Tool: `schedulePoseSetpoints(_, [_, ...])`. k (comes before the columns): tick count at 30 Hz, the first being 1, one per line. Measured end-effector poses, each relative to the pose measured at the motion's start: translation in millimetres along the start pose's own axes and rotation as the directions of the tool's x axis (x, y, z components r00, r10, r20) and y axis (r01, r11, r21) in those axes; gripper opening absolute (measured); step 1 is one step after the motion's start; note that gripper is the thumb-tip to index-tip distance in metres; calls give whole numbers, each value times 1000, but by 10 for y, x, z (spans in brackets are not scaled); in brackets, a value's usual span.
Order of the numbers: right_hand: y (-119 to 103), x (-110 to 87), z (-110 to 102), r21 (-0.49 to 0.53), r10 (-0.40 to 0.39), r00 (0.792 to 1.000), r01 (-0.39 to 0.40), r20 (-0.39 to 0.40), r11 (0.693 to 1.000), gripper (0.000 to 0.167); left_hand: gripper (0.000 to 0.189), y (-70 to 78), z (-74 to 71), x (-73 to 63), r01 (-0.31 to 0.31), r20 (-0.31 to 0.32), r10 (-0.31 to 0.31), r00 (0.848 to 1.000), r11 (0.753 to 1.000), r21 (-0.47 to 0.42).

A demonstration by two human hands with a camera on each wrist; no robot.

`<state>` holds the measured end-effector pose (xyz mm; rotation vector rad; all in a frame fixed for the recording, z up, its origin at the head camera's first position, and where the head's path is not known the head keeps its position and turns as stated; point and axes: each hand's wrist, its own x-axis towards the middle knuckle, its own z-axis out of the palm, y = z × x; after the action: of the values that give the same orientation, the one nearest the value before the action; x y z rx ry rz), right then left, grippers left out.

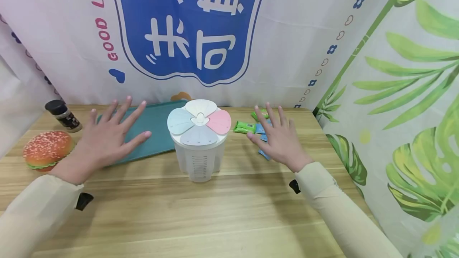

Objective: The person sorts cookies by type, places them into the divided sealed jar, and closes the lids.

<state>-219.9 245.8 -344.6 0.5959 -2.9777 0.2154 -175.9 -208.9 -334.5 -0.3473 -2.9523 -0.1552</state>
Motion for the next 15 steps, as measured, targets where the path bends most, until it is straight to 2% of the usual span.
schedulePoseSetpoints(4, [-118,35,-196,83,-137,987,144,-84,986,81,84,59,-61,-9,-79,-92,71,993,993,-85])
schedulePoseSetpoints(7, [-261,42,-344,160,-234,965,252,-120,954,77,85,157,-114,-24,-144,-146,117,982,970,-194])
schedulePoseSetpoints(11, [-492,46,-506,249,-364,918,393,-157,885,66,87,339,-178,-52,-211,-180,158,971,921,-328])
schedulePoseSetpoints(15, [-702,60,-601,269,-477,859,511,-186,817,60,86,510,-210,-59,-280,-195,219,956,876,-392])
